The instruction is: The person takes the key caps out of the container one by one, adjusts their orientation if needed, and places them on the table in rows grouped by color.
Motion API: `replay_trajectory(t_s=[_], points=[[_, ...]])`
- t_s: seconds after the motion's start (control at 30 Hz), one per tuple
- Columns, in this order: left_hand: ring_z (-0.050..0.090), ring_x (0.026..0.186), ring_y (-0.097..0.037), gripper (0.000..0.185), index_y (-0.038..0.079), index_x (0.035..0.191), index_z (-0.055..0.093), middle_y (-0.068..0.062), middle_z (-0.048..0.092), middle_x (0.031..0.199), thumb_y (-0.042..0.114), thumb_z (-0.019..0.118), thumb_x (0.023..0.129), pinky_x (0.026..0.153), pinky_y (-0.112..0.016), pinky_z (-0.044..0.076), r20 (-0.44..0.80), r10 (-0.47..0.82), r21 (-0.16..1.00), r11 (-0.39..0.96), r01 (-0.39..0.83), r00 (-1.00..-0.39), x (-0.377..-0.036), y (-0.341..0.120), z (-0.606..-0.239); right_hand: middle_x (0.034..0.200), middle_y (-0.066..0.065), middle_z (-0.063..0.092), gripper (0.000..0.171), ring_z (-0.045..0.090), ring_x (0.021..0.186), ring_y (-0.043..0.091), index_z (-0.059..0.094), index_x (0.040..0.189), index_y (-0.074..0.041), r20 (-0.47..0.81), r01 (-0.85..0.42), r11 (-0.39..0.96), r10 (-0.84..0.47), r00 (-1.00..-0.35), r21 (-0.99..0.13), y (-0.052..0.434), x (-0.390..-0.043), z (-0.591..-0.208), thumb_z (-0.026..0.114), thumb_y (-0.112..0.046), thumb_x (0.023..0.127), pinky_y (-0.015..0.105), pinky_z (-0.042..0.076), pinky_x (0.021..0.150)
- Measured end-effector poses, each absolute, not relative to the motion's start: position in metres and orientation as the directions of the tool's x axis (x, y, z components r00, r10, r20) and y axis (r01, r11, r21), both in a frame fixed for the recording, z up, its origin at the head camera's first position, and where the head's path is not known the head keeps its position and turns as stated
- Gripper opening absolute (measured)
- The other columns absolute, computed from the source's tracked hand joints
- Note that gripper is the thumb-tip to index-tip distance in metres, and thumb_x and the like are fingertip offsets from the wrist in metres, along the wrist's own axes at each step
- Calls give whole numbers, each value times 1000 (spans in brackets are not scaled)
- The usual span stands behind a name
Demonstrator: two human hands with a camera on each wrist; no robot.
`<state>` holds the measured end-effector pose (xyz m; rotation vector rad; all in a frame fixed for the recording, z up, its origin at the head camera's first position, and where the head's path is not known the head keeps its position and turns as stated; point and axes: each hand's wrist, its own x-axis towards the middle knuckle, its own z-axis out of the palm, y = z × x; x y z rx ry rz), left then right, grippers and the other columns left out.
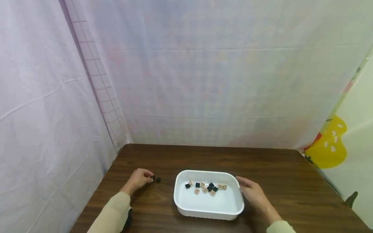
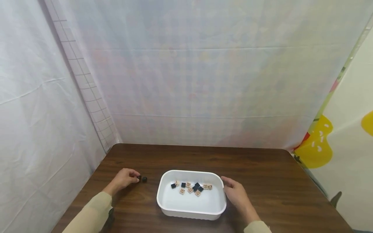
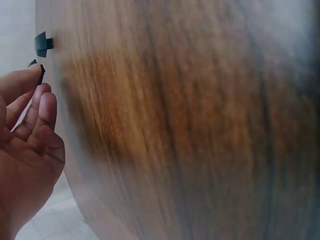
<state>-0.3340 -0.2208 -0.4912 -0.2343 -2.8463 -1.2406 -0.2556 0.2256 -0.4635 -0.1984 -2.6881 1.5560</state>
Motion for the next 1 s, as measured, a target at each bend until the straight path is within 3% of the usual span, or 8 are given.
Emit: replay_trajectory(t_s=[0.17,0.43,0.63,0.83,1.0], points=[[60,81,-19,15,0,95,74,-4,68,87,-3,75,80,71,-36,51,64,127,729,671,134,-990,-334,-221,-492,111,23,66,45,61,101,31,56,135,5,-41,94,509,115,-992,-856,226,-256,-464,56,-3,91,38,50,82],[55,73,-15,15,0,91,74,0,63,76,-4,76,77,68,-32,47,89,151,711,683,169,-985,-334,-217,-493,108,21,65,45,59,100,30,57,134,5,-49,108,516,125,-991,-850,225,-256,-464,57,-1,89,36,48,80],[54,70,-14,16,0,89,73,0,62,74,-5,77,74,66,-30,45,101,157,724,665,181,-982,-334,-214,-491,118,28,63,44,60,106,34,57,133,8,-21,86,498,135,-991,-863,223,-252,-466,55,0,89,33,49,81],[56,74,-16,19,1,93,72,-1,63,78,-4,77,76,68,-33,46,87,148,731,662,164,-985,-334,-215,-490,125,31,60,44,59,111,37,55,133,9,-23,87,480,137,-990,-873,221,-250,-467,53,0,91,39,49,87],[62,87,-22,23,0,106,71,-5,68,92,3,74,84,77,-41,51,112,138,727,664,176,-984,-334,-212,-485,128,32,57,44,56,117,42,54,135,9,-29,90,478,135,-990,-874,220,-249,-467,52,0,92,50,47,95]])
